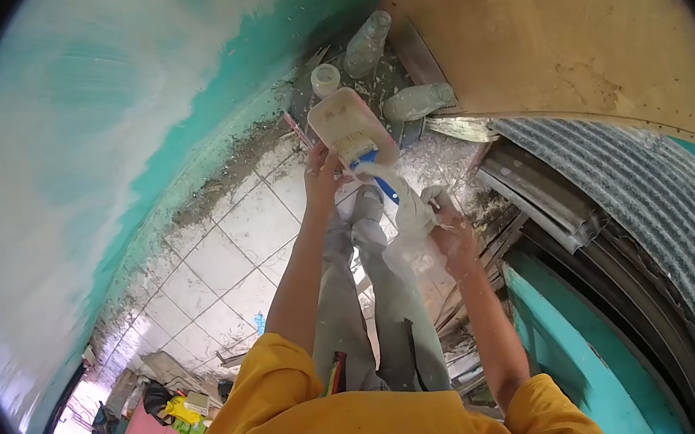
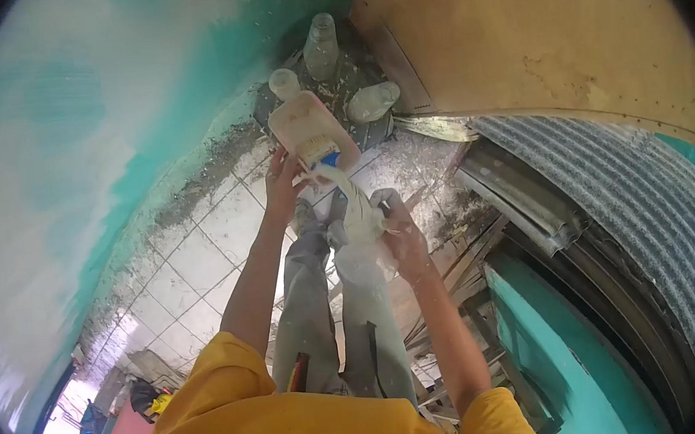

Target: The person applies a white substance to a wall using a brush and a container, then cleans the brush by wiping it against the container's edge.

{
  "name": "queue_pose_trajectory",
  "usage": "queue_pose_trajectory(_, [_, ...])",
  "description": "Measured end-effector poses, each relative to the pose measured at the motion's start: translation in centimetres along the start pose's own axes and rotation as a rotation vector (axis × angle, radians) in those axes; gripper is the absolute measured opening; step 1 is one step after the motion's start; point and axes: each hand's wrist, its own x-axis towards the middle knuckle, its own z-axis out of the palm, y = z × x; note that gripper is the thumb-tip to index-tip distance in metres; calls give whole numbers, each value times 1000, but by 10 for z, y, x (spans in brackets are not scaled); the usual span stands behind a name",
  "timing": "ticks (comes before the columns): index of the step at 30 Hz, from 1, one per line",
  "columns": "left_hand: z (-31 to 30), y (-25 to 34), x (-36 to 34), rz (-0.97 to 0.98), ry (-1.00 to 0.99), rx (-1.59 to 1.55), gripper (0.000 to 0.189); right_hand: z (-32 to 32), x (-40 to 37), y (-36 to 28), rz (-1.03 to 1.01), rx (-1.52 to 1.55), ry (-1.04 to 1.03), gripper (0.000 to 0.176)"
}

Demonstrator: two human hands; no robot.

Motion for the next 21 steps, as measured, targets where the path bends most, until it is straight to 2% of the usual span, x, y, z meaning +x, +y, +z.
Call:
queue_pose_trajectory(1, [0,3,-1,-18,13,22,65,-3,0,6,0,-8,-15,26])
queue_pose_trajectory(3, [-5,-5,-13,0,72,-2,65,-17,-2,25,136,-292,265,28])
queue_pose_trajectory(4, [-5,-5,-19,14,129,-20,66,14,4,19,186,-513,428,31])
queue_pose_trajectory(6, [-4,-18,-43,-24,353,-164,66,21,13,19,187,-494,401,32])
queue_pose_trajectory(9, [6,-37,-92,-44,481,-183,62,11,17,28,224,-484,382,33])
queue_pose_trajectory(11, [18,-59,-109,-91,313,-256,50,10,25,30,136,-363,256,36])
queue_pose_trajectory(12, [37,-40,-120,-92,329,-261,50,16,28,22,184,-484,274,42])
queue_pose_trajectory(13, [66,-1,-137,-110,200,-178,51,19,27,17,204,-484,269,42])
queue_pose_trajectory(14, [83,23,-144,-120,67,-97,51,22,30,13,194,-639,210,43])
queue_pose_trajectory(15, [85,20,-138,-113,77,-105,51,24,36,7,176,-795,145,44])
queue_pose_trajectory(16, [86,14,-131,-151,27,-276,51,21,42,7,-11,-1003,35,52])
queue_pose_trajectory(17, [87,9,-122,-182,-28,-447,51,19,43,6,-12,-1010,19,52])
queue_pose_trajectory(19, [101,32,-120,-173,-28,-488,49,22,48,-1,-51,-863,37,47])
queue_pose_trajectory(21, [104,36,-114,-175,-24,-533,47,28,51,-14,-77,-955,-34,46])
